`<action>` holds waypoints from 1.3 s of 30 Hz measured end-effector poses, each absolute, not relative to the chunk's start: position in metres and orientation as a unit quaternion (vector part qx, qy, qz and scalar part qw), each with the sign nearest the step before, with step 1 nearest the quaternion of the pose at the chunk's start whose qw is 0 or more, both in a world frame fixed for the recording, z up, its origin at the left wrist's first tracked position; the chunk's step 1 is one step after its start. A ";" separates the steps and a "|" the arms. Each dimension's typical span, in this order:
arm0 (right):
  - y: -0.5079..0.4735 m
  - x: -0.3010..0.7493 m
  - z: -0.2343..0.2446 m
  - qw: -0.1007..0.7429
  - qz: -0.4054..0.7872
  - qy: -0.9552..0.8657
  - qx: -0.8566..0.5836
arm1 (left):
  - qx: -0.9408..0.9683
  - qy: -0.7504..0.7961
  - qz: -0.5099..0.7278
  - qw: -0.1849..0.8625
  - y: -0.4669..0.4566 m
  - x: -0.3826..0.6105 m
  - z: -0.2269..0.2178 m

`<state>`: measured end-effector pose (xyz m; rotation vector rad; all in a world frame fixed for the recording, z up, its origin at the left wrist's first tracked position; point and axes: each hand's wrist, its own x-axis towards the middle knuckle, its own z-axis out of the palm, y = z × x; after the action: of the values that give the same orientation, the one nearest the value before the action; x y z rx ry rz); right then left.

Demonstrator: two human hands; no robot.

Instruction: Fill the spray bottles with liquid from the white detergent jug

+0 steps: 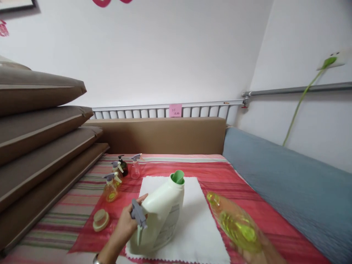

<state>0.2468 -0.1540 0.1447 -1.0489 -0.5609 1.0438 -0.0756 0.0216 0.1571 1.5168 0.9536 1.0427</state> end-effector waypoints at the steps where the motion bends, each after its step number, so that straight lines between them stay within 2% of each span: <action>1: -0.149 0.253 0.152 0.708 0.461 -0.248 -0.474 | 0.634 0.397 0.426 0.509 0.021 -0.074 0.156; 9: -0.122 0.272 0.203 0.737 0.415 -0.240 -0.477 | 0.665 0.398 0.393 0.495 0.020 -0.056 0.153; 15: -0.117 0.288 0.221 0.686 0.373 -0.321 -0.536 | 0.682 0.383 0.358 0.510 0.012 -0.042 0.161; 22: -0.120 0.296 0.242 0.638 0.348 -0.359 -0.585 | 0.669 0.374 0.374 0.522 0.011 -0.041 0.161; 29: -0.117 0.301 0.250 0.616 0.349 -0.374 -0.599 | 0.676 0.366 0.370 0.522 0.010 -0.038 0.162; 39: -0.112 0.310 0.267 0.551 0.215 -0.426 -0.684 | 0.678 0.360 0.378 0.518 0.009 -0.035 0.163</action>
<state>0.3100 -0.1124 0.2667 -1.6190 -1.0090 0.5097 -0.0355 0.0087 0.1631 1.6274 0.8632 0.9068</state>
